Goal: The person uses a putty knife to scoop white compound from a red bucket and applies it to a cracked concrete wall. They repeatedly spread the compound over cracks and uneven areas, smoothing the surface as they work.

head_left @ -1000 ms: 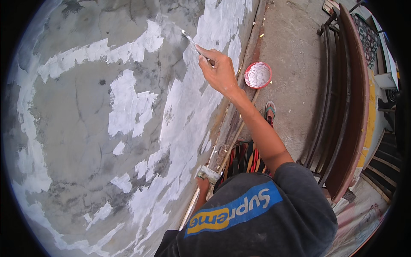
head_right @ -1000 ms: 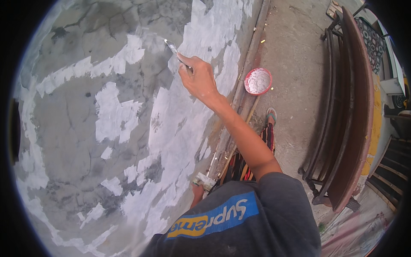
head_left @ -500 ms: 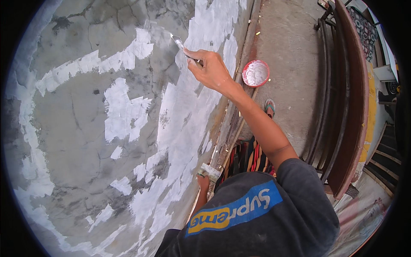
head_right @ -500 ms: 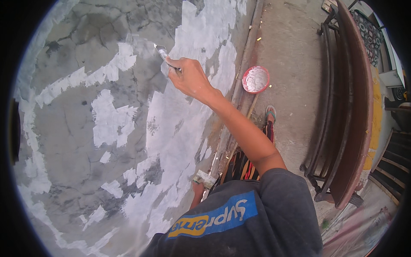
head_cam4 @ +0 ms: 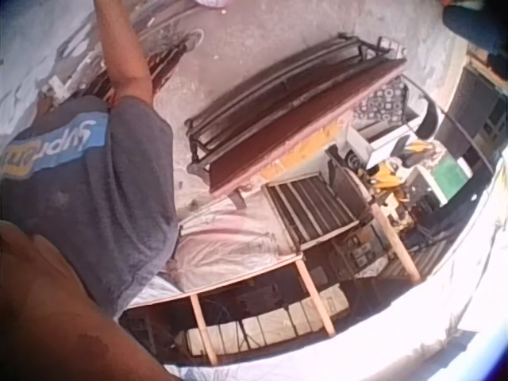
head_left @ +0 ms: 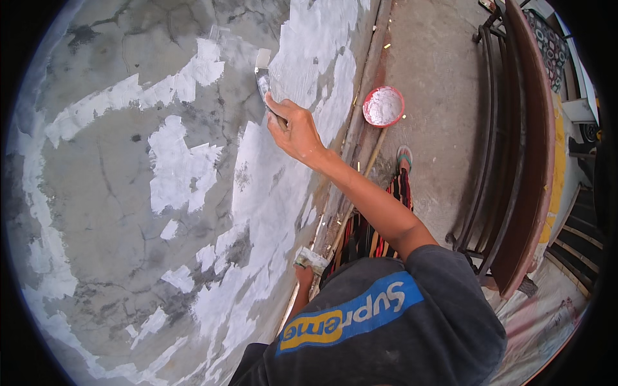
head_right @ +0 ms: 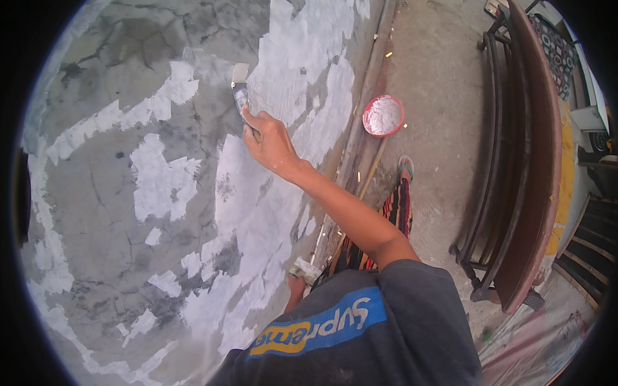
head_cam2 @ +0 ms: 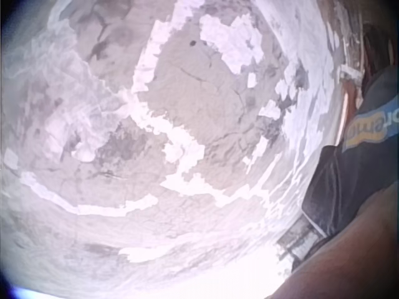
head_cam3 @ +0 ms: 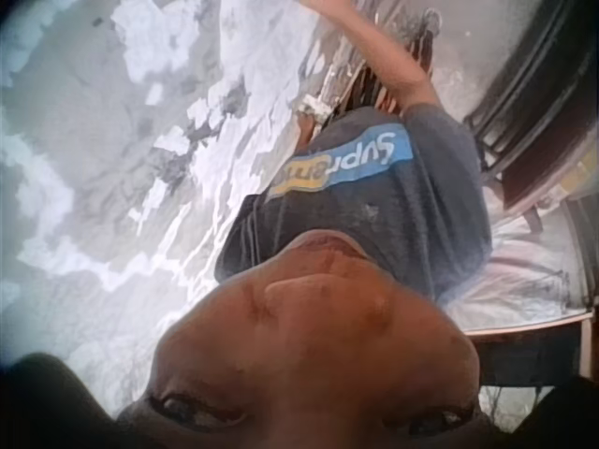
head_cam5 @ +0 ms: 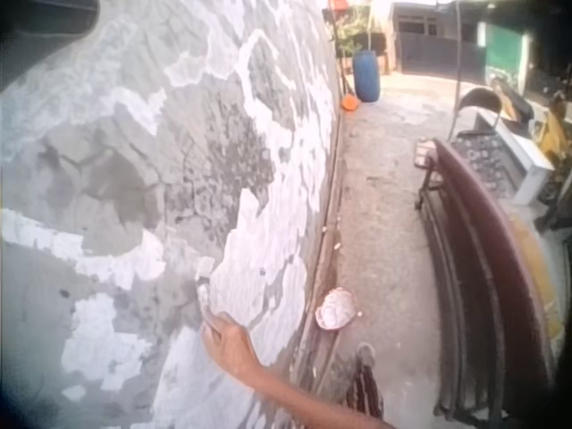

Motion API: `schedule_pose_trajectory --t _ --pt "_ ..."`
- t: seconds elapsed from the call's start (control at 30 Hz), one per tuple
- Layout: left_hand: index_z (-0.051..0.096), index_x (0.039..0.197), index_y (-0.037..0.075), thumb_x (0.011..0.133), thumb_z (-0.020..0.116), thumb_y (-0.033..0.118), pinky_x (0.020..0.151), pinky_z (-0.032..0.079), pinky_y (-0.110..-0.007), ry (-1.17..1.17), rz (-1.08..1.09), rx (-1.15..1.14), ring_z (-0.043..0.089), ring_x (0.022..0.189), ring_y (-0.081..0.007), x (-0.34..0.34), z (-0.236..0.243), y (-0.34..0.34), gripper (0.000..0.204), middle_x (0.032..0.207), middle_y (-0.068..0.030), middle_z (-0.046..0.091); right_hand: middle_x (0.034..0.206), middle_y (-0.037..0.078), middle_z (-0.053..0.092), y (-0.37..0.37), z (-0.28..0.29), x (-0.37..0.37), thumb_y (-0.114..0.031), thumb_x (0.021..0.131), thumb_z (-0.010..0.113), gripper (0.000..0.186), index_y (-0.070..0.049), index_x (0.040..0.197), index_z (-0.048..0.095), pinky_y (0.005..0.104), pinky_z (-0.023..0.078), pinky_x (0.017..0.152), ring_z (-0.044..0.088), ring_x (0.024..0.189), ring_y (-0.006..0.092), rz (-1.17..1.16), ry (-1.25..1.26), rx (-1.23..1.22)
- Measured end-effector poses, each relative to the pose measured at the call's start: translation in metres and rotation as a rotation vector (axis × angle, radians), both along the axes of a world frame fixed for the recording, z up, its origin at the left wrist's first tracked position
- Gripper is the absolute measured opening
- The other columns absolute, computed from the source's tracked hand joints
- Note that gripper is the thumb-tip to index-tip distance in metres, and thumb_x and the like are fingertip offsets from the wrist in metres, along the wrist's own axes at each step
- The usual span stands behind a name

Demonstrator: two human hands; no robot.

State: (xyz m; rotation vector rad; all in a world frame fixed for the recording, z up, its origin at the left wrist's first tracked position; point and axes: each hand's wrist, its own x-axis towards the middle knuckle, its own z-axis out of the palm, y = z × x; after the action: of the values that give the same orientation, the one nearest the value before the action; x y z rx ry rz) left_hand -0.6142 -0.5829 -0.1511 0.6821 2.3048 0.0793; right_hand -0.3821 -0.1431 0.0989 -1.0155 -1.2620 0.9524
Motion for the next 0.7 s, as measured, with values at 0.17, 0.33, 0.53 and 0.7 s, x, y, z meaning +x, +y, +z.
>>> schedule_pose_trajectory --t 0.17,0.33,0.53,0.7 --pt "0.017 0.14 -0.018 0.076 0.058 0.021 0.096 0.043 -0.046 -0.002 -0.037 -0.028 0.057 0.109 -0.0464 -0.002 -0.002 -0.01 0.085 0.116 -0.0366 0.056 0.07 0.003 0.051 0.016 0.002 0.053 -0.007 0.088 0.058 0.037 -0.002 0.124 0.061 0.0258 0.037 0.053 0.041 0.059 0.0079 0.103 -0.012 -0.062" --pt "0.015 0.141 -0.018 0.077 0.058 0.025 0.097 0.042 -0.047 0.01 -0.017 0.016 0.056 0.111 -0.0467 -0.007 0.004 0.007 0.088 0.117 -0.0379 0.055 0.068 0.005 0.051 0.038 0.019 0.055 -0.009 0.088 0.059 0.037 -0.006 0.125 0.061 0.028 0.039 0.054 0.04 0.059 0.0081 0.118 -0.032 -0.1" --pt "0.014 0.142 -0.016 0.076 0.059 0.025 0.098 0.042 -0.047 0.029 0.011 -0.074 0.055 0.111 -0.0477 0.014 0.009 0.008 0.089 0.118 -0.0383 0.054 0.071 0.008 0.055 0.014 0.023 0.072 -0.01 0.088 0.059 0.036 -0.007 0.124 0.062 0.0288 0.04 0.055 0.04 0.059 0.0098 0.239 -0.204 -0.062" --pt "0.016 0.141 -0.016 0.076 0.059 0.024 0.099 0.041 -0.047 -0.018 0.066 -0.029 0.054 0.112 -0.0476 0.005 0.002 0.002 0.088 0.118 -0.0379 0.054 0.074 0.008 0.054 0.044 -0.018 0.045 -0.009 0.089 0.058 0.037 -0.006 0.125 0.061 0.0278 0.039 0.056 0.04 0.059 0.0106 0.012 0.043 -0.008"
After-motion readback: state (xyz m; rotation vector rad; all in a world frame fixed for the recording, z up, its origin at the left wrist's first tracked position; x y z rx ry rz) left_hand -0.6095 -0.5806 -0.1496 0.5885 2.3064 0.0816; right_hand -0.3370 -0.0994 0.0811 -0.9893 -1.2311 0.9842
